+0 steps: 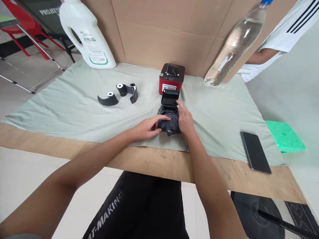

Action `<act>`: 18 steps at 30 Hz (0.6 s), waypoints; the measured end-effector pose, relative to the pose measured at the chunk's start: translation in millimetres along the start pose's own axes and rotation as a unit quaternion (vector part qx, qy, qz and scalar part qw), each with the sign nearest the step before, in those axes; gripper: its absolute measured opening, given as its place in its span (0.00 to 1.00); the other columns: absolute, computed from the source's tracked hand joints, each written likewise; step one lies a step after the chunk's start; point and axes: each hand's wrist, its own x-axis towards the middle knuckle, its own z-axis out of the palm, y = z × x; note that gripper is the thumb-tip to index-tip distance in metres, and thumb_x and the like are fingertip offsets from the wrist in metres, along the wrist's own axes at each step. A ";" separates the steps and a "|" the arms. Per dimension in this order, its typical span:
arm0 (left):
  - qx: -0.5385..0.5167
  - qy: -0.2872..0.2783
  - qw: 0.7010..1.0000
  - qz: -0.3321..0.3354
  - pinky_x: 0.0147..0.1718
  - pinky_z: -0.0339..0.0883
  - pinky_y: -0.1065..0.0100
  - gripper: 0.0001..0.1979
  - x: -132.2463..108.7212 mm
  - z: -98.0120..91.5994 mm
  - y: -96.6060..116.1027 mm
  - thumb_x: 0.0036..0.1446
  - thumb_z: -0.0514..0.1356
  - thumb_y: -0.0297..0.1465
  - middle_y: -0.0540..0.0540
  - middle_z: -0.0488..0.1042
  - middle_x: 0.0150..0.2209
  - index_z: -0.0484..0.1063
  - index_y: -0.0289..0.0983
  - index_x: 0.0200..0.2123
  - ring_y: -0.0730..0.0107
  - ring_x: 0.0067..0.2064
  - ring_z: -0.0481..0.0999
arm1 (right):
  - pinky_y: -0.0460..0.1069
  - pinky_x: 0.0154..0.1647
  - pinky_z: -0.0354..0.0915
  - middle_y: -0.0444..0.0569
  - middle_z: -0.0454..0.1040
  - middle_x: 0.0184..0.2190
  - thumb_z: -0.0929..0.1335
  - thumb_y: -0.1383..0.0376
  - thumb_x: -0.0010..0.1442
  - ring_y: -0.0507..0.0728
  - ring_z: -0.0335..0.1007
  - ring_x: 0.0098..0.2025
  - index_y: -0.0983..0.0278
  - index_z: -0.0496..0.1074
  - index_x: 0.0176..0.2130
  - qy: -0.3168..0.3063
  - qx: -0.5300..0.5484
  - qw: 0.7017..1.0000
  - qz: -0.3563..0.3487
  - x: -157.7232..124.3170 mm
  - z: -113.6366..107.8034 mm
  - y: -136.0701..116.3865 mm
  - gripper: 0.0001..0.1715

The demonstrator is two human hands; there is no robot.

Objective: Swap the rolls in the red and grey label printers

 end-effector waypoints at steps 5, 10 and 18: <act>-0.009 0.003 1.000 0.001 0.38 0.68 0.65 0.32 -0.9 -0.2 0.9 0.60 0.59 0.27 0.51 0.75 0.35 0.66 0.45 0.67 0.67 0.34 0.74 | 0.60 0.58 0.72 0.56 0.83 0.56 0.62 0.48 0.71 0.66 0.80 0.54 0.61 0.84 0.51 0.029 -0.057 0.998 -0.019 13.8 -13.2 -10.7 0.29; -0.022 -0.009 1.000 -0.003 0.36 0.66 0.65 0.32 -2.3 -4.0 5.1 0.61 0.59 0.28 0.52 0.72 0.33 0.65 0.44 0.68 0.67 0.33 0.73 | 0.58 0.46 0.70 0.50 0.84 0.33 0.73 0.65 0.55 0.65 0.77 0.39 0.57 0.87 0.35 -0.130 -0.268 0.954 -0.016 62.5 -28.1 -30.3 0.10; -0.050 -0.005 0.999 -0.004 0.35 0.66 0.65 0.31 -3.5 -4.4 0.0 0.61 0.59 0.28 0.53 0.70 0.32 0.66 0.46 0.67 0.68 0.32 0.72 | 0.53 0.37 0.66 0.48 0.81 0.31 0.78 0.68 0.46 0.61 0.75 0.35 0.54 0.86 0.33 -0.292 -0.326 0.899 0.002 85.9 -21.7 -37.2 0.12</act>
